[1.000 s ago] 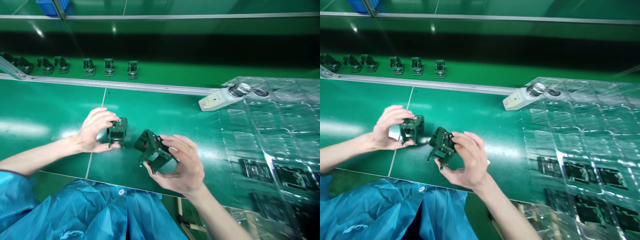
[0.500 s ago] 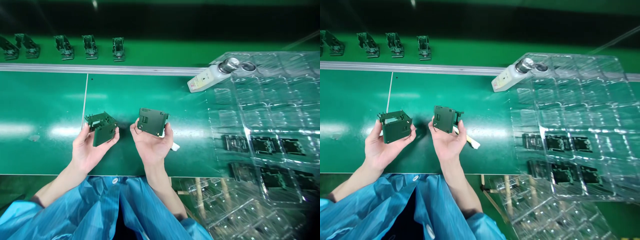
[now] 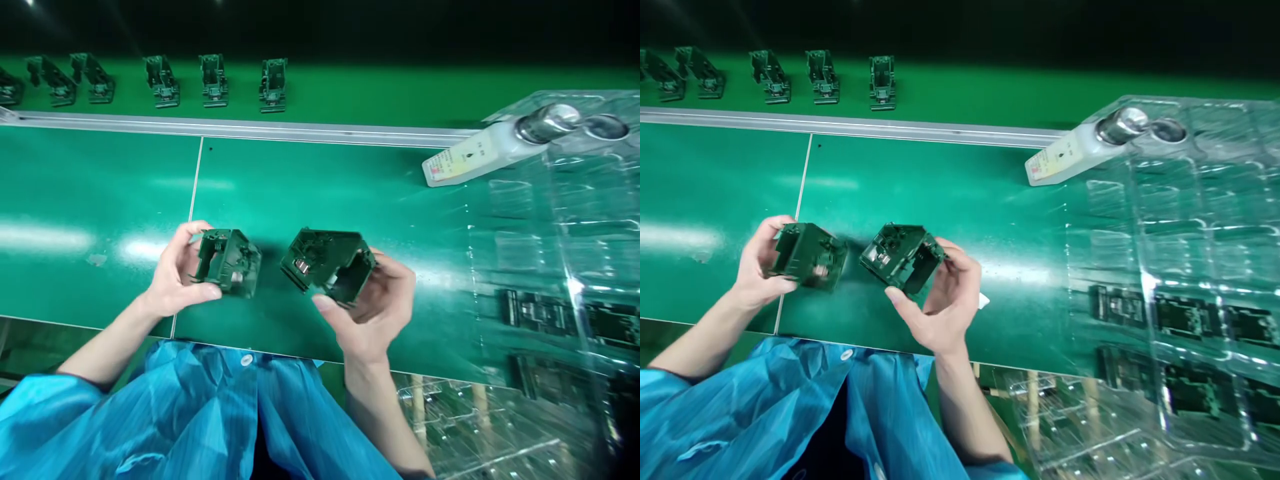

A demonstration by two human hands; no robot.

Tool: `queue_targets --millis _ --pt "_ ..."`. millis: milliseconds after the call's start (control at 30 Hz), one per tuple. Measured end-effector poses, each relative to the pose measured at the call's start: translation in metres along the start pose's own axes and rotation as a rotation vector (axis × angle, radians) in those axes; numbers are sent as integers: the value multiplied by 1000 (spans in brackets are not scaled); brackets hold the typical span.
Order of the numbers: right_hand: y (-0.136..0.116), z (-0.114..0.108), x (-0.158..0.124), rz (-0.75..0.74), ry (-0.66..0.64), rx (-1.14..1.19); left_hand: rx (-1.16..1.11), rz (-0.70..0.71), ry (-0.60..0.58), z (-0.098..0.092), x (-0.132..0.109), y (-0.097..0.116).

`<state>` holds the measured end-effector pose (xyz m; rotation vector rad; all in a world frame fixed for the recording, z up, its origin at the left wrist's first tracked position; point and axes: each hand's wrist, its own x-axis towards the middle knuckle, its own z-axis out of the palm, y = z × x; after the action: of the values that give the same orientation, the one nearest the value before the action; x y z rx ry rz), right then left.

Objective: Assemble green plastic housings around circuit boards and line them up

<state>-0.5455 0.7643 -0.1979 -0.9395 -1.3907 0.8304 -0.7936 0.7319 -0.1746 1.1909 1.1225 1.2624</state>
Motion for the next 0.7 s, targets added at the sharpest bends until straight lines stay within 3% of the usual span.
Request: queue_targets --millis 67,133,200,267,333,400,500,600,700 --pt "4 -6 1 -128 -169 -195 307 115 -27 -26 9 -8" --pt "10 -5 -1 -154 -387 -311 555 101 -46 -46 16 -15" --pt "16 1 -5 -135 -526 -374 697 50 -71 -58 17 -19" --pt "19 7 -12 -115 -576 -400 765 75 -82 -60 10 -20" --pt "17 8 -16 -89 -606 -432 826 216 -55 -53 -1 -18" --pt "13 0 -17 -68 -624 -474 857 451 -22 -38 -16 -15" --pt "8 -27 -11 -86 -510 -568 805 689 -99 -8 -35 -16" --pt "13 -57 -4 -73 -370 -803 672 571 -156 19 -45 -22" --pt "19 -73 -5 -21 -434 -1000 557 359 -131 31 -42 -30"
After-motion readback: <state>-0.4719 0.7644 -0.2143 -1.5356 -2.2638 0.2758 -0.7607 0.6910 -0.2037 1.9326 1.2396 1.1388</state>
